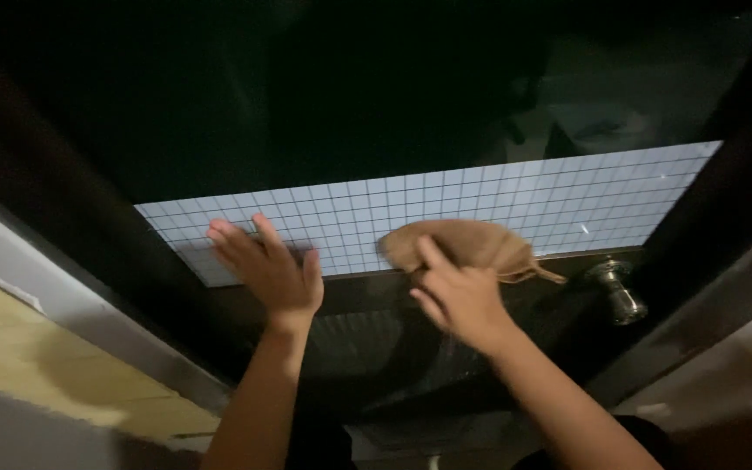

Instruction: Cleaning a door surface and applying a decorative grid-patterned vinyl film using a squeegee and cloth.

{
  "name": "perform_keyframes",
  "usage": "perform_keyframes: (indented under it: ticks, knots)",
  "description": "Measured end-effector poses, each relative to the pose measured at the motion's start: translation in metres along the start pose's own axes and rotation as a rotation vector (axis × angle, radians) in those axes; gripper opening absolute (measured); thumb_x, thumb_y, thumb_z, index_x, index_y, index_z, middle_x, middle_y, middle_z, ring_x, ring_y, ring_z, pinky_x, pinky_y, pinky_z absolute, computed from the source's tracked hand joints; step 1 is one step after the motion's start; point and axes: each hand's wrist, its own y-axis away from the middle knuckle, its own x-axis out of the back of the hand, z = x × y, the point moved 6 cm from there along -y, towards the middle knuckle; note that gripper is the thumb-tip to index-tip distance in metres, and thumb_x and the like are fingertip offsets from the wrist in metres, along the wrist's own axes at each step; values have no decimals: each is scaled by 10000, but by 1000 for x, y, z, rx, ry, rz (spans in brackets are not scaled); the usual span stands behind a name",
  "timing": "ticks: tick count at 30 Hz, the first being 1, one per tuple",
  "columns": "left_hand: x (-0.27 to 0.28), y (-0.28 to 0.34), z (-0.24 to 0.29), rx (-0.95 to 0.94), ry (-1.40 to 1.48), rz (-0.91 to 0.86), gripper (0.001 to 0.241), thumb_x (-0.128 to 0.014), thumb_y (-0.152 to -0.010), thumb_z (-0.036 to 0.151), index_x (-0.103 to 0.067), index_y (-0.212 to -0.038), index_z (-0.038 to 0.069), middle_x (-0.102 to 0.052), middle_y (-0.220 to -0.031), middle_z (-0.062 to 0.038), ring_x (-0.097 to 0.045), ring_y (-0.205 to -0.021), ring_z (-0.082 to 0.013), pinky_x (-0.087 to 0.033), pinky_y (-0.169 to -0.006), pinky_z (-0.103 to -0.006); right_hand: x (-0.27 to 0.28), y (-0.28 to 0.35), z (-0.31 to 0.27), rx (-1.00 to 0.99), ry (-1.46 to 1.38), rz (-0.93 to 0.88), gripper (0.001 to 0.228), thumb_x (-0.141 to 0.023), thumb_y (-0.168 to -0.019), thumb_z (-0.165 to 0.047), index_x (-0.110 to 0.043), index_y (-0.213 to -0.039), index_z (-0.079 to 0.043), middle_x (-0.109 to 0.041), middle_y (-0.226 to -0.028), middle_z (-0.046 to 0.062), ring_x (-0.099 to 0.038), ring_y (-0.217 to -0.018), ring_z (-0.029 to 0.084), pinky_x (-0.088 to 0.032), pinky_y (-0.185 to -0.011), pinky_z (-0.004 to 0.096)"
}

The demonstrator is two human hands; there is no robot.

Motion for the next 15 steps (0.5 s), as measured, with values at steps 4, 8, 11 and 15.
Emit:
perform_keyframes:
  ticks: [4,8,11,15]
  knots:
    - [-4,6,-6,19,-20,-19,908,-207,-999,747,-211,-1647,112,89,-1688,-279,8,-1563,-489,-49,-1229,-663,31,-62,-67,118,-259,-11,346,-481,-1003,-305,-619,-1316,-252,-631,-1467,-20,-736,-716,283,-516,-622,466]
    - [-6,10,-10,56,25,-116,910,-518,-856,585,-246,-1608,151,2,-1650,-344,-74,-1511,-569,-89,-1189,-707,36,-79,-86,308,-184,-192,503,-458,-1031,-322,-500,-1525,-242,-729,-1288,-2,-654,-1141,237,-284,-1096,455]
    - [-7,14,-15,40,85,-161,997,-796,-790,449,-270,-1588,164,-52,-1623,-381,-139,-1467,-623,-171,-1154,-742,18,-43,-48,307,-93,-288,526,-573,-958,-363,-541,-1465,-227,-777,-1140,29,-677,-1119,242,-264,-1138,501]
    - [13,5,-16,-57,104,-292,794,-574,-981,476,-247,-1617,130,45,-1646,-357,-6,-1526,-552,-106,-1191,-672,32,3,16,272,106,-176,522,-550,-934,-423,-578,-1434,-276,-772,-816,-35,-660,-722,216,-397,-895,436]
